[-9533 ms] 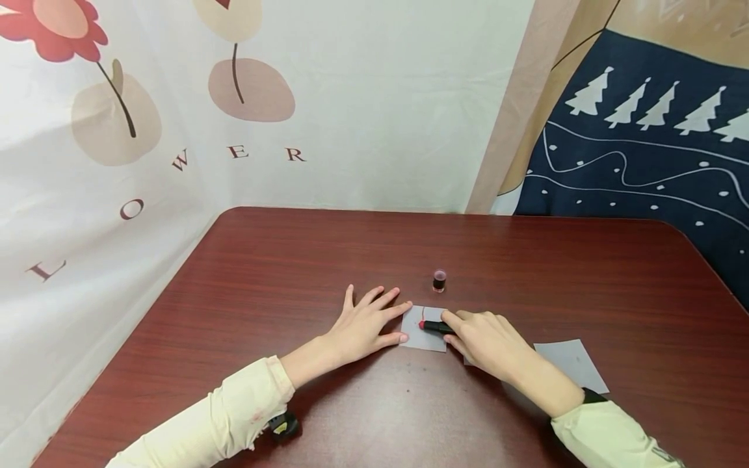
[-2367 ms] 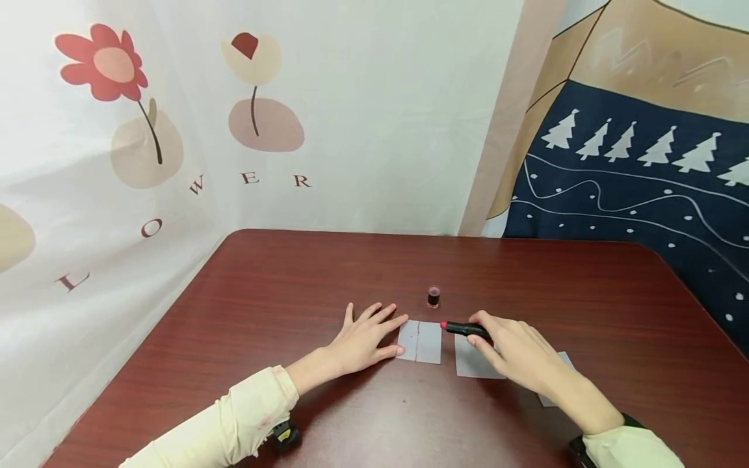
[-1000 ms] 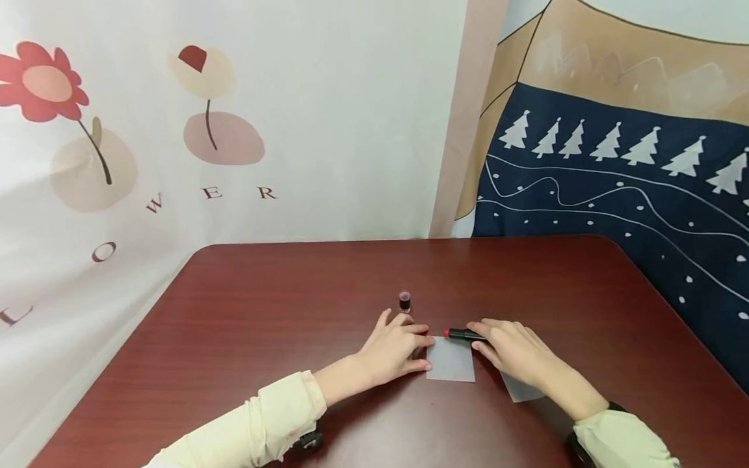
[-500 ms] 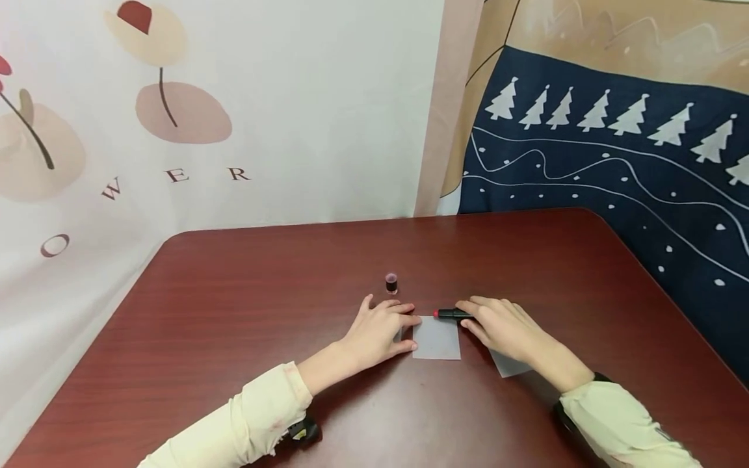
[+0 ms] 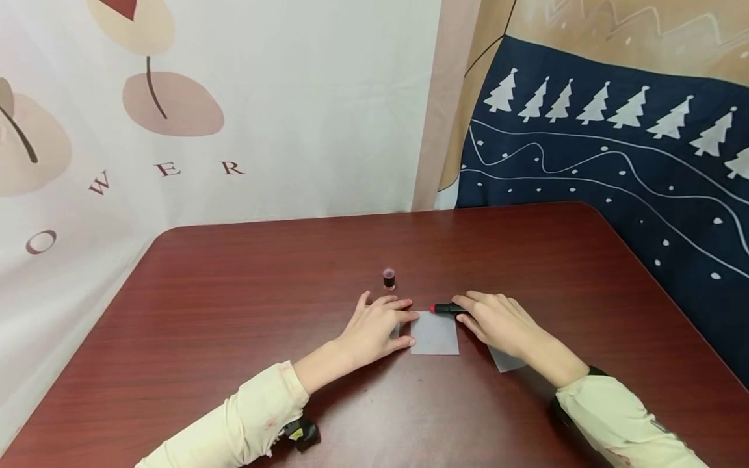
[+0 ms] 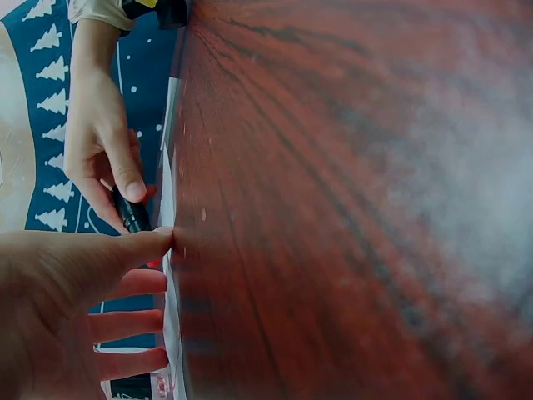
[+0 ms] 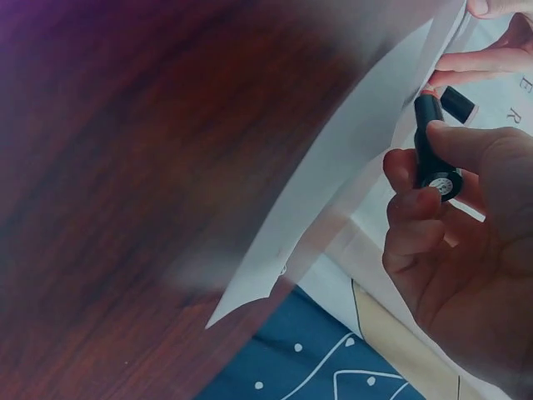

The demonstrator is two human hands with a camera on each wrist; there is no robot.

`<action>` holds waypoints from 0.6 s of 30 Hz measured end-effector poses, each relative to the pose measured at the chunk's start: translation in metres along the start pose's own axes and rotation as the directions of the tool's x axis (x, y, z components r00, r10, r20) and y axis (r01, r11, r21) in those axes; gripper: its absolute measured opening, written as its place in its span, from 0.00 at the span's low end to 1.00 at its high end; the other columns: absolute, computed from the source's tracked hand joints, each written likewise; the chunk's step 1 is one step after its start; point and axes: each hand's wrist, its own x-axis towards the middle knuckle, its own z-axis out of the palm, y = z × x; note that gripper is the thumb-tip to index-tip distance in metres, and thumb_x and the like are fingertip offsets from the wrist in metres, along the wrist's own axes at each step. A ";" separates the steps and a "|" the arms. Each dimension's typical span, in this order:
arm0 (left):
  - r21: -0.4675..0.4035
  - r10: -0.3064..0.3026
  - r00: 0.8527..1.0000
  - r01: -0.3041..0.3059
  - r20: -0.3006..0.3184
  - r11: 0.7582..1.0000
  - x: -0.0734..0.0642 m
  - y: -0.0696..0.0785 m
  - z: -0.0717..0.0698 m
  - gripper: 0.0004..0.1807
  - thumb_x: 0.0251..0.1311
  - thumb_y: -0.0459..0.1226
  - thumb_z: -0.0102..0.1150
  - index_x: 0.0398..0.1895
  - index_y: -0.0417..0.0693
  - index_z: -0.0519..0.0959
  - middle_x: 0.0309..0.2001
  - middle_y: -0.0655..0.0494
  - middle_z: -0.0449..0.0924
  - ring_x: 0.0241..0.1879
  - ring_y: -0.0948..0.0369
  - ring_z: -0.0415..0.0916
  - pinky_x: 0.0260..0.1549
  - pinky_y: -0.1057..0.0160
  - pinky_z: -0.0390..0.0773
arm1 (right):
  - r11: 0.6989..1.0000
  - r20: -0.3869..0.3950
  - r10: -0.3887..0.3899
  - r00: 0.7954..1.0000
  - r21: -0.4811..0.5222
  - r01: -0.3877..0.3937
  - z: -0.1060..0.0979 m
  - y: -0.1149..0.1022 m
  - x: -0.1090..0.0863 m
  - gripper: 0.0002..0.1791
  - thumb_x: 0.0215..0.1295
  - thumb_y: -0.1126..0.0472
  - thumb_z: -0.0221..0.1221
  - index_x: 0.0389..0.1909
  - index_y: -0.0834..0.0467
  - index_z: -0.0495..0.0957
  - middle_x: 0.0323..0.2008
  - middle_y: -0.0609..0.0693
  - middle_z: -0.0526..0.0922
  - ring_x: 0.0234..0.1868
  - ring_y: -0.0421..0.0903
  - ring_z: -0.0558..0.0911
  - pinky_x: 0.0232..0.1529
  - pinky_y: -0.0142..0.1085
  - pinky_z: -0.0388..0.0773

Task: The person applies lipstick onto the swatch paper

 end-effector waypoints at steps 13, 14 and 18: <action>0.006 -0.003 1.000 0.003 0.004 1.000 0.000 0.000 -0.001 0.23 0.54 0.54 0.61 0.54 0.61 0.79 0.60 0.60 0.71 0.61 0.56 0.64 0.57 0.36 0.52 | 0.998 -0.027 -0.056 0.998 -0.024 0.055 -0.001 0.001 0.001 0.16 0.56 0.62 0.64 0.46 0.62 0.80 0.33 0.51 0.79 0.17 0.33 0.70 0.19 0.30 0.70; 0.007 -0.003 1.000 0.003 0.002 1.000 0.000 0.000 -0.001 0.23 0.54 0.54 0.61 0.54 0.61 0.79 0.60 0.60 0.71 0.61 0.55 0.64 0.57 0.37 0.53 | 0.998 -0.029 -0.059 0.998 -0.029 0.059 -0.001 0.000 0.001 0.16 0.56 0.62 0.64 0.46 0.62 0.80 0.33 0.51 0.79 0.17 0.34 0.70 0.20 0.30 0.70; 0.001 -0.003 1.000 0.003 0.000 1.000 -0.001 0.001 -0.001 0.23 0.54 0.54 0.61 0.54 0.62 0.79 0.60 0.60 0.71 0.61 0.54 0.63 0.57 0.37 0.53 | 0.997 -0.030 -0.065 0.997 -0.041 0.063 -0.002 -0.001 0.000 0.17 0.55 0.62 0.65 0.46 0.62 0.80 0.33 0.51 0.79 0.18 0.35 0.71 0.19 0.30 0.71</action>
